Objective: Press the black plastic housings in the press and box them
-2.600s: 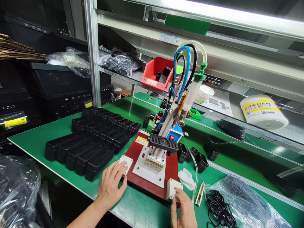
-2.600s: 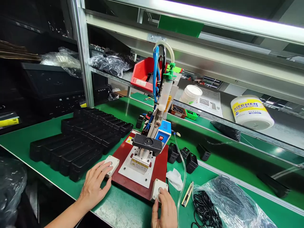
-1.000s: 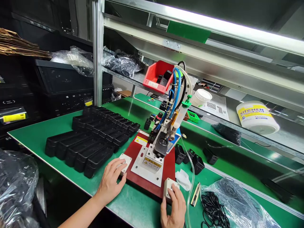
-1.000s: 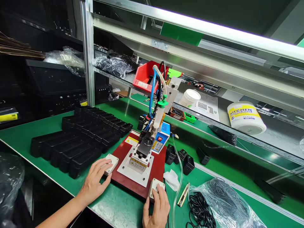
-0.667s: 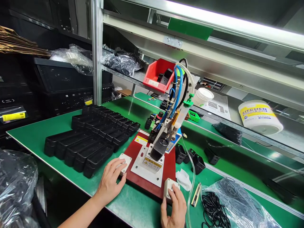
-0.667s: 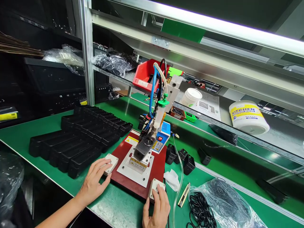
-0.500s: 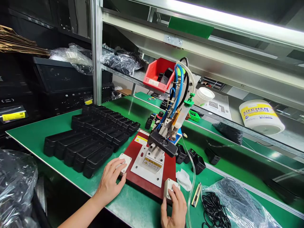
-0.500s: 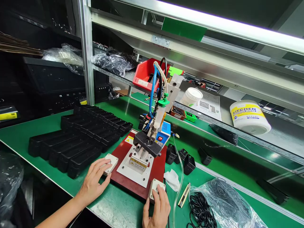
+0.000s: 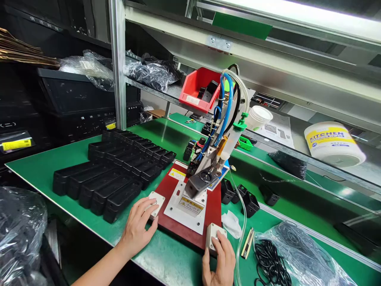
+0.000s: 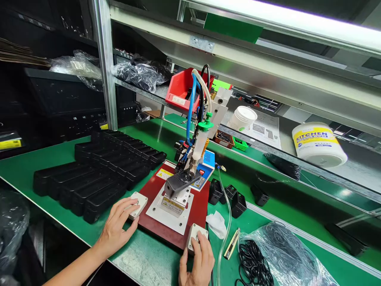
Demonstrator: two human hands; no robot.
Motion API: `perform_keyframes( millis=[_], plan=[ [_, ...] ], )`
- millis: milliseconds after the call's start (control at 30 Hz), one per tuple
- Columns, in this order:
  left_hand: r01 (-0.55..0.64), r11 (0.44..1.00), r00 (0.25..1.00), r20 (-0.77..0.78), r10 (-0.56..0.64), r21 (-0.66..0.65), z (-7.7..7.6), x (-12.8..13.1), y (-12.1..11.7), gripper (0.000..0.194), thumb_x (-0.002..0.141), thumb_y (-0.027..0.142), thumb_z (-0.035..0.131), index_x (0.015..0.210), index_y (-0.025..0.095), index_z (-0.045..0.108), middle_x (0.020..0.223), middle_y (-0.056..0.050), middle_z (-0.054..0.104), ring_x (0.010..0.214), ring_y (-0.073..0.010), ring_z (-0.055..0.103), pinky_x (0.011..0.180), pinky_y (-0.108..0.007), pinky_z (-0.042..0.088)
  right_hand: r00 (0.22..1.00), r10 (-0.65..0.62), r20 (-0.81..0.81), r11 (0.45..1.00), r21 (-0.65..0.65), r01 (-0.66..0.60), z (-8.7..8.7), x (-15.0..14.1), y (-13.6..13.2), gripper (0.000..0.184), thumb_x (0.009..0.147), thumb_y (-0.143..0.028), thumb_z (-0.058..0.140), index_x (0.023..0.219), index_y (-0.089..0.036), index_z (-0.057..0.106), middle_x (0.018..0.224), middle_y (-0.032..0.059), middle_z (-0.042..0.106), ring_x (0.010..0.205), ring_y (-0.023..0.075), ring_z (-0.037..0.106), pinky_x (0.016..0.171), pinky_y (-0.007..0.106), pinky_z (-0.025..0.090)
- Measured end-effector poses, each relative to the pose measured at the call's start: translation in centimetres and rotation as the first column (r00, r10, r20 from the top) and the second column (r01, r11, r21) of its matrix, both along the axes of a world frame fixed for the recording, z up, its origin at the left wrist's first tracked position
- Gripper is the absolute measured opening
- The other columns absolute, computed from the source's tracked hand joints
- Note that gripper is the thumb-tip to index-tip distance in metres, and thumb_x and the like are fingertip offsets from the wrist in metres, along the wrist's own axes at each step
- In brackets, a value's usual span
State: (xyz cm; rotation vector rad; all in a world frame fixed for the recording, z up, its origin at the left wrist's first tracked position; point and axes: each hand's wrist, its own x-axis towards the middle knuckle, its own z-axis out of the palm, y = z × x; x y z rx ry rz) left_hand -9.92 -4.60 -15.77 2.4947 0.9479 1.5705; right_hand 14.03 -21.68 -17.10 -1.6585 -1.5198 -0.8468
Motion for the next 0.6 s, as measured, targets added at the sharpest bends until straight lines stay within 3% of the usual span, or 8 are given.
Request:
perform_keyframes(
  millis=[600],
  plan=[
    [0.000, 1.000, 1.000, 0.001, 0.000, -0.014, 0.16, 0.18, 0.21, 0.033, 0.081, 0.009, 0.058, 0.113, 0.020, 0.056, 0.117, -0.011, 0.058, 0.116, -0.0270, 0.053, 0.097, -0.046, 0.047, 1.000, -0.007, -0.006, 1.000, -0.017, 0.007, -0.07, 0.07, -0.02, 0.036, 0.082, -0.025, 0.060, 0.116, -0.014, 0.057, 0.122, 0.0176, 0.058, 0.111, 0.0341, 0.055, 0.087, 0.048, 0.047]
  ],
)
